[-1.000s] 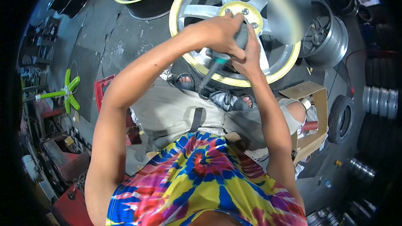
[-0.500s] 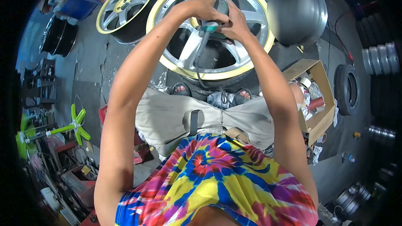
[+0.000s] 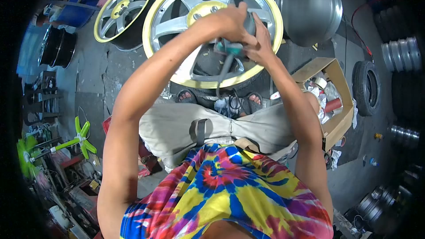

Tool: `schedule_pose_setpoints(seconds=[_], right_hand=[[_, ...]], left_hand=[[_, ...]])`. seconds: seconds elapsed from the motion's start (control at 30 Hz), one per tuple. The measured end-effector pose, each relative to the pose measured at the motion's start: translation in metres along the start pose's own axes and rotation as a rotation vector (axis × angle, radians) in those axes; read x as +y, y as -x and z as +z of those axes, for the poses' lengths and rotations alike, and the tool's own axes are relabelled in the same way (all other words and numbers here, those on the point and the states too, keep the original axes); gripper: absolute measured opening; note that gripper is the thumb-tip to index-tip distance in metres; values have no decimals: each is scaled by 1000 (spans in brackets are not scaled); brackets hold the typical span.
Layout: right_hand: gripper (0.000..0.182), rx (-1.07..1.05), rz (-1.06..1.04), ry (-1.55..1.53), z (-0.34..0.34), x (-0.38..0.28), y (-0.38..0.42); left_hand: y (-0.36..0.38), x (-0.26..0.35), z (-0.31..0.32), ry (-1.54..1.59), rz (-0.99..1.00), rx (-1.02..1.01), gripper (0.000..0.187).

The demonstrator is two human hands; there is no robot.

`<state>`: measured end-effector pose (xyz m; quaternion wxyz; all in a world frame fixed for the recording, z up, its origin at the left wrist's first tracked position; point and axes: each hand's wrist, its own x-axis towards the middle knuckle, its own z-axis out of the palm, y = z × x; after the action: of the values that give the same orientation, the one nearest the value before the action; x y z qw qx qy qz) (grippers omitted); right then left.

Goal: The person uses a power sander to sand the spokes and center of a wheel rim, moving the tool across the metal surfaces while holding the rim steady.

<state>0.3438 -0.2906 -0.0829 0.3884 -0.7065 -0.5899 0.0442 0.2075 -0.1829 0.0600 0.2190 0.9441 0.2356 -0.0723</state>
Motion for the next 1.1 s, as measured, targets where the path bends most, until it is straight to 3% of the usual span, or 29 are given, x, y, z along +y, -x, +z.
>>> schedule_pose_setpoints(seconds=[0.1,0.17,0.23,0.3,0.43,0.5,0.53,0.57,0.7,0.8,0.83,0.97,1.1], right_hand=[[109,-34,85,-73,8,-5,-22],[109,-24,67,-102,10,-13,-40],[105,123,-119,5,20,-12,-63],[99,63,-68,-100,20,-15,-79],[91,179,-157,28,13,-5,-71],[89,266,-126,118,9,-10,-45],[87,130,28,63,-10,-37,-30],[87,126,25,64,-10,-42,-17],[76,245,14,4,-10,-60,6],[65,224,187,-93,-3,-73,-15],[65,211,176,-97,1,-74,-17],[65,272,103,-7,5,-80,-21],[63,283,82,57,2,-59,-27]], left_hand=[[-11,-16,-15,39,5,-28,114],[-31,-36,-17,21,5,2,113],[-42,-55,-22,107,-26,17,119],[-62,-78,-16,106,61,138,118],[-59,-59,-16,52,95,194,114],[-32,-29,-19,56,27,29,114],[-25,-18,-16,22,32,-20,115],[-16,-8,-12,24,30,-53,117],[-18,-7,2,-76,139,-18,116],[-24,-23,-14,-8,161,-67,114],[-23,-26,-19,36,164,-129,114],[-18,-32,-9,35,199,-15,114],[-41,-31,-17,162,192,-102,114]])
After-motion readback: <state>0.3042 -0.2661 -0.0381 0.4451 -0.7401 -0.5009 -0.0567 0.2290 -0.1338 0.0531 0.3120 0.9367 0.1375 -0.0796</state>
